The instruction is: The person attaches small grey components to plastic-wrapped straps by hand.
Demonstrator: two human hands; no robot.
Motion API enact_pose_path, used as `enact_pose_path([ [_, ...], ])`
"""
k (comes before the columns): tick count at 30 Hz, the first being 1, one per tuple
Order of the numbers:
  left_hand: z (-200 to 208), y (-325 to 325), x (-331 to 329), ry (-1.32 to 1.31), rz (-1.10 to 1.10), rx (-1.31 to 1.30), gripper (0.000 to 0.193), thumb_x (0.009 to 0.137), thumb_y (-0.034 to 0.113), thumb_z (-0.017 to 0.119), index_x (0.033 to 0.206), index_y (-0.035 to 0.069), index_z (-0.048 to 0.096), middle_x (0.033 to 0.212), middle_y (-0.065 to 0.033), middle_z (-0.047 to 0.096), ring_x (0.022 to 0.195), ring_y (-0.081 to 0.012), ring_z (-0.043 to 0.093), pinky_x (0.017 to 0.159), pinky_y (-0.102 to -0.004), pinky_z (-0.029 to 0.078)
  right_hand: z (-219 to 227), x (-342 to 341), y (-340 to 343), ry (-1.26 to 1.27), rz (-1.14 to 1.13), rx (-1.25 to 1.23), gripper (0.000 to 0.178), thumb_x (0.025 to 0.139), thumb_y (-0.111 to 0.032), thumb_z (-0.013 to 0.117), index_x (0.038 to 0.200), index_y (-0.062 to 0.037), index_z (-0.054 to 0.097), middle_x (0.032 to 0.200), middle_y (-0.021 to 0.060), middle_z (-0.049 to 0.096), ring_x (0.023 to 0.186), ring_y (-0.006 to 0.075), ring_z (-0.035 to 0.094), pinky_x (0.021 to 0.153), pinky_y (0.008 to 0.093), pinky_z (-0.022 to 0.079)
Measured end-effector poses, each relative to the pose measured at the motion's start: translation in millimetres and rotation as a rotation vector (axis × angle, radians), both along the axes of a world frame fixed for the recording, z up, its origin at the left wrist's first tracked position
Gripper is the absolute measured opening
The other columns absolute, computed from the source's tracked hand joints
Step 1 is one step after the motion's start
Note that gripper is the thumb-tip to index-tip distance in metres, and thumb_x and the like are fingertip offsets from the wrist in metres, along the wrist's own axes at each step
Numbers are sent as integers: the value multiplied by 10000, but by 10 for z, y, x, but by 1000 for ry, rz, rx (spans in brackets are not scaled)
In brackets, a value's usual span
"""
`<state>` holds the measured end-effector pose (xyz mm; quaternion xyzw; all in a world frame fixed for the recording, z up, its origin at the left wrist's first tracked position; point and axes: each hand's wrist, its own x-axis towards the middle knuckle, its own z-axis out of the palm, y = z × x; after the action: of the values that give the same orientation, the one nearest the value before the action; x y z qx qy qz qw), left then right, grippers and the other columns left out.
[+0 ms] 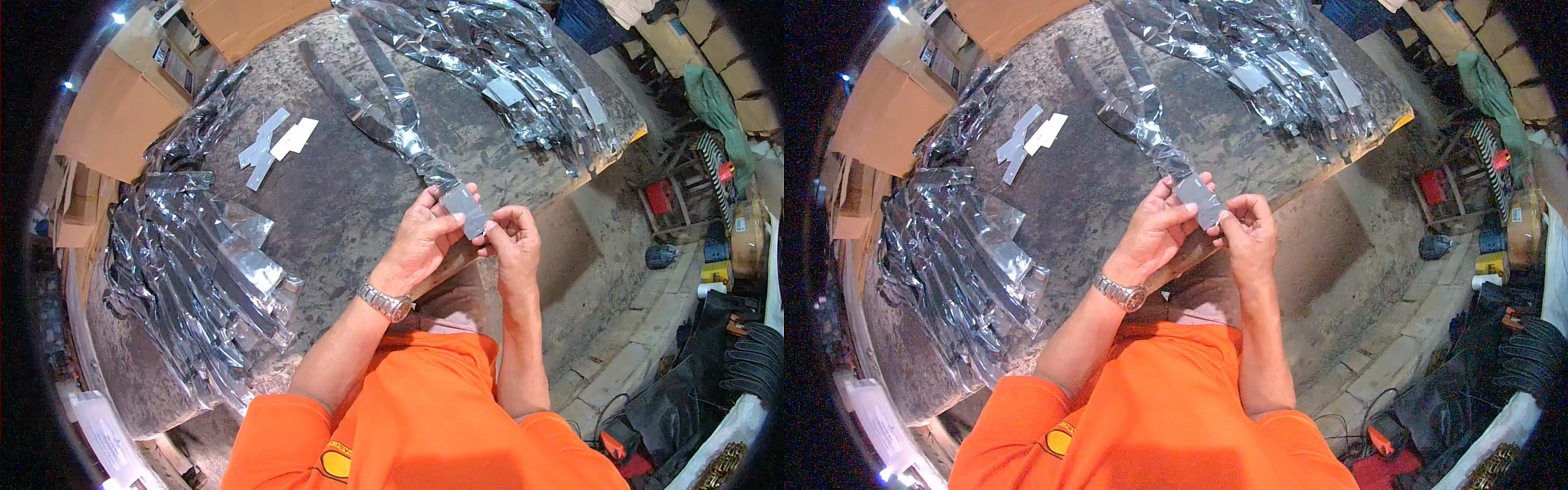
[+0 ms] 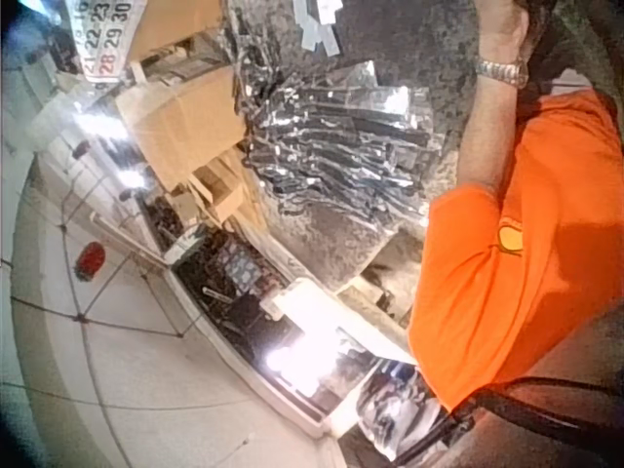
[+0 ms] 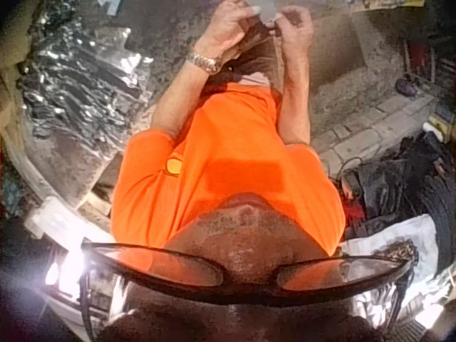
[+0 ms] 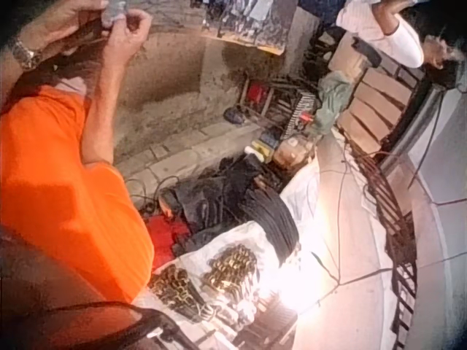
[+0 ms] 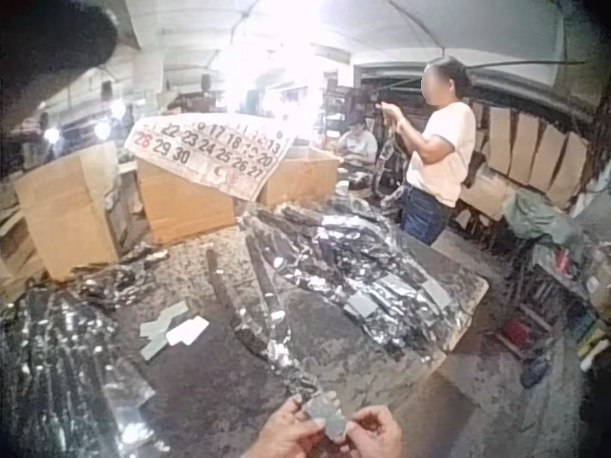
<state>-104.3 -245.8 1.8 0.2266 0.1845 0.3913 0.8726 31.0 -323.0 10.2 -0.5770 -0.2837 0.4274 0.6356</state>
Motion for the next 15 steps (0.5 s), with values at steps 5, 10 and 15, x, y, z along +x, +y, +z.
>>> enact_pose_path([
  [5,-1,118,-22,18,70,-135,332,914,-16,619,1207,71,490,1278,-105,595,1158,-208,598,995,-392,505,21,-38,12,53,-17,4,133,911,7,589,1019,-48,534,879,41,613,674,114,652,554,209,519],
  [10,-10,14,31,151,58,37,327,913,-15,622,1207,56,497,1259,-101,609,1114,-189,621,950,-356,536,-11,-26,31,60,-24,9,117,910,8,598,1000,-40,540,868,43,619,681,115,656,564,211,526],
  [15,2,-59,63,245,68,123,335,917,-15,614,1223,42,490,1253,-108,614,1096,-183,629,932,-338,549,28,-26,23,68,-26,-4,86,917,-1,603,989,-32,568,871,49,633,665,105,651,566,202,526],
])
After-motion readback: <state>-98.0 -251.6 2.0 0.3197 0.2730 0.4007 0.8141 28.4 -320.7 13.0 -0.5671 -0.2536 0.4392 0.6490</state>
